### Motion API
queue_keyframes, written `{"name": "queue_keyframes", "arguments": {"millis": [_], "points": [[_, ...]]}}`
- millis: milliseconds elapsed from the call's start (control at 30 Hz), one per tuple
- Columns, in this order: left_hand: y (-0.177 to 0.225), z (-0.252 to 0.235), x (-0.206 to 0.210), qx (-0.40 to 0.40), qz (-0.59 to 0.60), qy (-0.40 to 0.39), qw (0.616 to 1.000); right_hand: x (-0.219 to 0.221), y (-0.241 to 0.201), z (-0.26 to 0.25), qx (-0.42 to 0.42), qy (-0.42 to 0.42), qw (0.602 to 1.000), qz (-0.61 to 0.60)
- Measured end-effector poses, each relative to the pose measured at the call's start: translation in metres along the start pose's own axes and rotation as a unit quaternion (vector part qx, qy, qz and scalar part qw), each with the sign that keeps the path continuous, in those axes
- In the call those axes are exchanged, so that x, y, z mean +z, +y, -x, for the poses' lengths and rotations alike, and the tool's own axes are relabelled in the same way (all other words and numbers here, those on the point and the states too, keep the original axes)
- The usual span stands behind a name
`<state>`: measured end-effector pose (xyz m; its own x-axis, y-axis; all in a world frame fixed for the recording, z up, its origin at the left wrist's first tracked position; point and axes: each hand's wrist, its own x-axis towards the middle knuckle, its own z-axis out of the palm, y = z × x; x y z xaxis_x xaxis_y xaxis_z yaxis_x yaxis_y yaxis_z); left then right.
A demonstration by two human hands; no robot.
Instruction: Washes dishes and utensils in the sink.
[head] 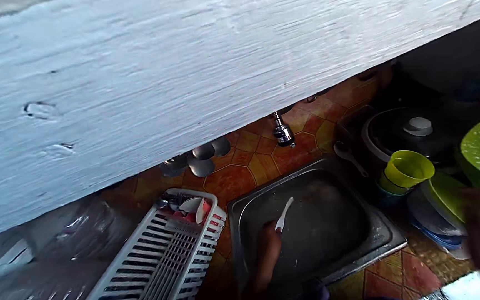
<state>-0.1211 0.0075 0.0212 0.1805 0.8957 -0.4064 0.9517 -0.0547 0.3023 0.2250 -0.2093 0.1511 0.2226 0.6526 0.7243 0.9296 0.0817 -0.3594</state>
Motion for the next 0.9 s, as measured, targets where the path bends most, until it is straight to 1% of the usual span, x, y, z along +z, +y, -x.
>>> {"name": "queue_keyframes", "arguments": {"millis": [33, 100, 167, 200, 267, 300, 367, 400, 433, 467, 500, 533, 600, 667, 733, 800, 833, 867, 900], "points": [[0.008, 0.004, -0.012, 0.017, -0.001, 0.006, 1.0, 0.03, -0.017, -0.007, -0.021, -0.046, 0.998, -0.039], [0.023, 0.016, -0.035, 0.047, 0.009, 0.014, 0.999, 0.094, -0.037, -0.006, -0.062, -0.135, 0.987, -0.065], [0.032, 0.028, -0.053, 0.088, 0.031, 0.006, 0.996, 0.149, -0.051, 0.0, -0.096, -0.235, 0.962, -0.1], [0.034, 0.033, -0.057, 0.122, 0.044, -0.003, 0.992, 0.171, -0.058, 0.003, -0.102, -0.287, 0.944, -0.124], [0.028, 0.04, -0.054, 0.203, 0.078, -0.006, 0.976, 0.204, -0.067, 0.011, -0.092, -0.395, 0.899, -0.167], [0.022, 0.04, -0.047, 0.236, 0.101, 0.005, 0.966, 0.217, -0.07, 0.015, -0.083, -0.436, 0.877, -0.185], [0.007, 0.037, -0.029, 0.262, 0.144, 0.053, 0.953, 0.232, -0.072, 0.016, -0.066, -0.524, 0.825, -0.201], [-0.001, 0.036, -0.02, 0.257, 0.172, 0.09, 0.947, 0.234, -0.071, 0.015, -0.06, -0.539, 0.817, -0.198], [-0.009, 0.035, -0.014, 0.24, 0.192, 0.121, 0.944, 0.235, -0.069, 0.012, -0.048, -0.527, 0.829, -0.182], [-0.019, 0.033, -0.011, 0.218, 0.195, 0.142, 0.946, 0.233, -0.065, 0.006, -0.025, -0.497, 0.853, -0.156], [-0.029, 0.032, -0.007, 0.195, 0.19, 0.162, 0.948, 0.232, -0.059, -0.004, 0.008, -0.458, 0.88, -0.123], [-0.04, 0.032, -0.003, 0.172, 0.174, 0.181, 0.952, 0.232, -0.052, -0.018, 0.048, -0.428, 0.899, -0.082], [-0.062, 0.036, 0.007, 0.153, 0.124, 0.23, 0.953, 0.233, -0.03, -0.05, 0.134, -0.407, 0.904, -0.01], [-0.081, 0.039, 0.016, 0.165, 0.084, 0.274, 0.944, 0.24, -0.001, -0.072, 0.195, -0.378, 0.904, 0.032], [-0.097, 0.044, 0.022, 0.158, 0.083, 0.264, 0.948, 0.251, 0.029, -0.081, 0.232, -0.321, 0.915, 0.072], [-0.112, 0.05, 0.028, 0.158, 0.09, 0.247, 0.952, 0.262, 0.055, -0.077, 0.253, -0.259, 0.924, 0.125], [-0.12, 0.052, 0.032, 0.168, 0.086, 0.248, 0.95, 0.265, 0.062, -0.074, 0.262, -0.249, 0.92, 0.152], [-0.128, 0.053, 0.037, 0.18, 0.079, 0.253, 0.947, 0.265, 0.061, -0.072, 0.268, -0.256, 0.915, 0.161], [-0.133, 0.054, 0.04, 0.189, 0.072, 0.251, 0.947, 0.263, 0.053, -0.07, 0.26, -0.268, 0.917, 0.141]]}}
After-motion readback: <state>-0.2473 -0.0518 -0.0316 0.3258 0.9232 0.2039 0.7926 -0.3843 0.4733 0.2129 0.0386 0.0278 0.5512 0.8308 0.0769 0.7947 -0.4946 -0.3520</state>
